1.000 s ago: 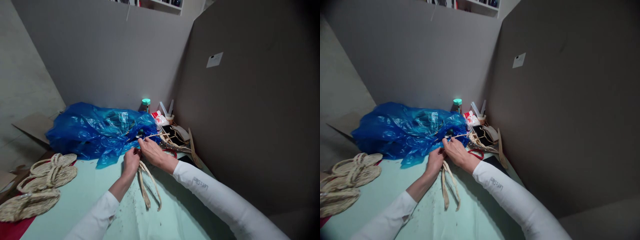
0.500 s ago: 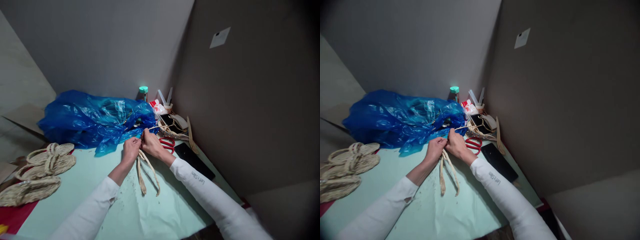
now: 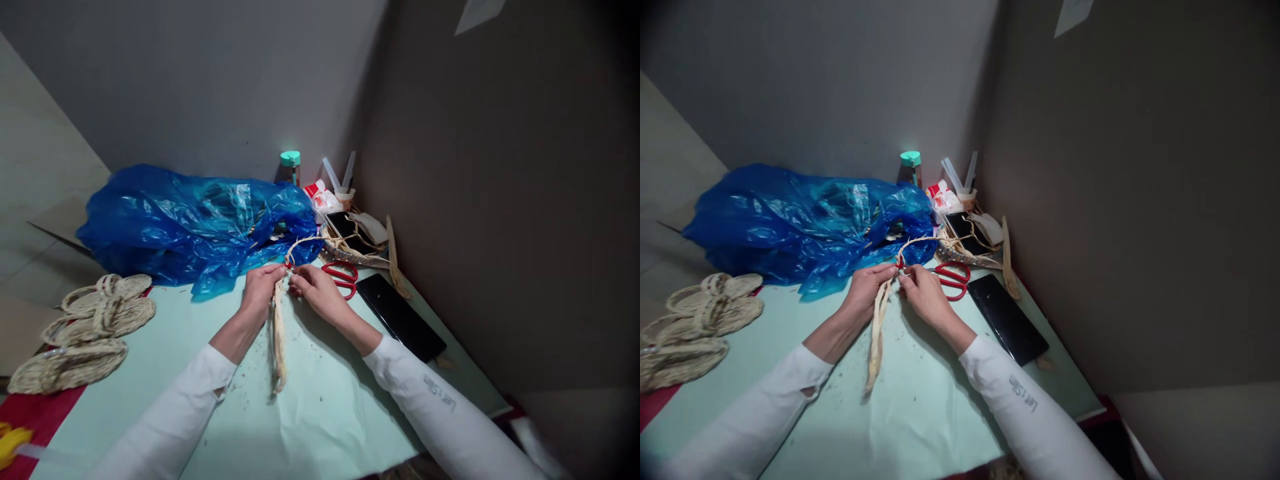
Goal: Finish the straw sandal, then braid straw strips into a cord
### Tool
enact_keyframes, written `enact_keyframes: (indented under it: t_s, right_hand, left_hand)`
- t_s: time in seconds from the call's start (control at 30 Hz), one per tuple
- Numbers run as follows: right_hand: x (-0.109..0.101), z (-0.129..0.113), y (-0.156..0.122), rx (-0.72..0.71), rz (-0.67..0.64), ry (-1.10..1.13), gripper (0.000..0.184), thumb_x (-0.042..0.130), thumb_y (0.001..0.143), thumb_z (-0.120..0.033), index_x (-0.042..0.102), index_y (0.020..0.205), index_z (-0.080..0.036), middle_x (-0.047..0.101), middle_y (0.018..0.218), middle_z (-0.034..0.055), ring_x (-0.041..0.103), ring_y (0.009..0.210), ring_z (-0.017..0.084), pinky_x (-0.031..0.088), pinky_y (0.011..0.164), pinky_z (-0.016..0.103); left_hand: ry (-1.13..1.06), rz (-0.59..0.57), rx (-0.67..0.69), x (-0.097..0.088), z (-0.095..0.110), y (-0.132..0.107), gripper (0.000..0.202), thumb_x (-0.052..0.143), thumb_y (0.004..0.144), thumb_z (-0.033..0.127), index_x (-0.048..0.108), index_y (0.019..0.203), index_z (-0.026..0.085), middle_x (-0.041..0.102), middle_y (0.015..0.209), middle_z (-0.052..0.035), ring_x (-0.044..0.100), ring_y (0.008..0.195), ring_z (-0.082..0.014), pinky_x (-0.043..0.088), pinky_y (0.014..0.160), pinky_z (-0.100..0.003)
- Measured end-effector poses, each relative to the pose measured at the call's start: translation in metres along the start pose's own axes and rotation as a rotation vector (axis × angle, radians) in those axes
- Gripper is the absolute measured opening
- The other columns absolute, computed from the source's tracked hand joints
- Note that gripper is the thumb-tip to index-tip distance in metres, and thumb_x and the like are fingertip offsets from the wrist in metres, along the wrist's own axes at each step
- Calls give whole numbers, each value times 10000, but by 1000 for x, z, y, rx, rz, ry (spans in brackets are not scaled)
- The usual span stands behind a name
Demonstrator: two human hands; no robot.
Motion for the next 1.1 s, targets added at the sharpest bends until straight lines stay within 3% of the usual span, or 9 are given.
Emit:
enact_keyframes:
  t_s: [0.1, 0.23, 0.33, 0.47, 0.6, 0.77, 0.93, 1.03, 1.1]
  right_hand:
    - [13, 5, 4, 48, -59, 203, 147, 525, 872, -268, 575, 917, -136, 643, 757, 33, 611, 622, 126, 470, 602, 239]
    - [17, 3, 1, 94, -46, 361, 165, 602, 792, -231, 562, 918, -133, 530, 554, -52, 468, 457, 81, 351, 456, 193]
    - [19, 5, -4, 148, -41, 489, 218, 629, 757, -231, 530, 927, -136, 508, 526, -70, 438, 430, 74, 317, 430, 189]
    - [21, 10, -6, 187, -39, 558, 263, 648, 721, -240, 512, 927, -151, 500, 532, -80, 427, 422, 77, 315, 434, 200]
    - [15, 10, -7, 114, -41, 256, 178, 580, 758, -218, 562, 923, -154, 508, 563, -58, 449, 490, 100, 314, 490, 220]
    - [-2, -8, -13, -57, 48, -208, 111, 508, 831, -193, 576, 920, -187, 646, 802, 6, 564, 730, 155, 349, 637, 252]
    - [2, -12, -16, -38, -48, -292, 125, 461, 876, -169, 564, 805, -167, 631, 741, 24, 542, 685, 145, 313, 611, 242]
    - [3, -15, -13, -54, -77, -343, 197, 454, 888, -178, 569, 729, -160, 608, 692, 24, 511, 657, 136, 281, 587, 244]
    - [1, -18, -12, -69, -73, -392, 217, 468, 876, -177, 571, 686, -158, 600, 671, 23, 497, 647, 136, 266, 581, 253]
  left_hand:
    - [-34, -55, -65, 5, -1, -3, 300, 780, 540, 236, 741, 807, 105, 702, 621, -45, 602, 509, -163, 489, 516, -291]
    - [-38, -136, -139, 12, -1, -6, 288, 770, 574, 200, 746, 840, 94, 701, 604, -64, 609, 461, -181, 500, 465, -307]
    - [-37, -159, -162, 12, -3, -8, 295, 766, 610, 206, 755, 886, 103, 701, 614, -64, 625, 478, -187, 509, 467, -303]
    - [-23, -183, -178, 10, -6, -12, 352, 784, 614, 221, 759, 950, 121, 686, 640, -46, 526, 411, -101, 396, 389, -216]
    - [28, -219, -174, 8, -2, -20, 417, 823, 585, 243, 756, 979, 125, 623, 619, -5, 316, 374, -1, 197, 359, -155]
    - [110, -286, -182, 11, 3, -30, 477, 823, 593, 300, 731, 1027, 125, 557, 610, 19, 282, 411, 0, 140, 397, -159]
    - [206, -337, -189, 9, 0, -34, 337, 799, 615, 336, 717, 836, 95, 513, 583, 19, 263, 423, -13, 133, 409, -176]
    - [271, -309, -148, 3, 0, -32, 271, 778, 633, 354, 671, 714, 118, 400, 495, 69, 249, 410, -30, 136, 408, -189]
    - [321, -282, -106, 1, 2, -30, 239, 763, 648, 345, 660, 681, 132, 409, 473, 67, 263, 401, -41, 138, 405, -202]
Point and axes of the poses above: each hand's wrist, its own y-axis towards the middle knuckle, its own x-axis out of the palm, z = x × y, the point moved 9 cm from there along y, towards the middle knuckle
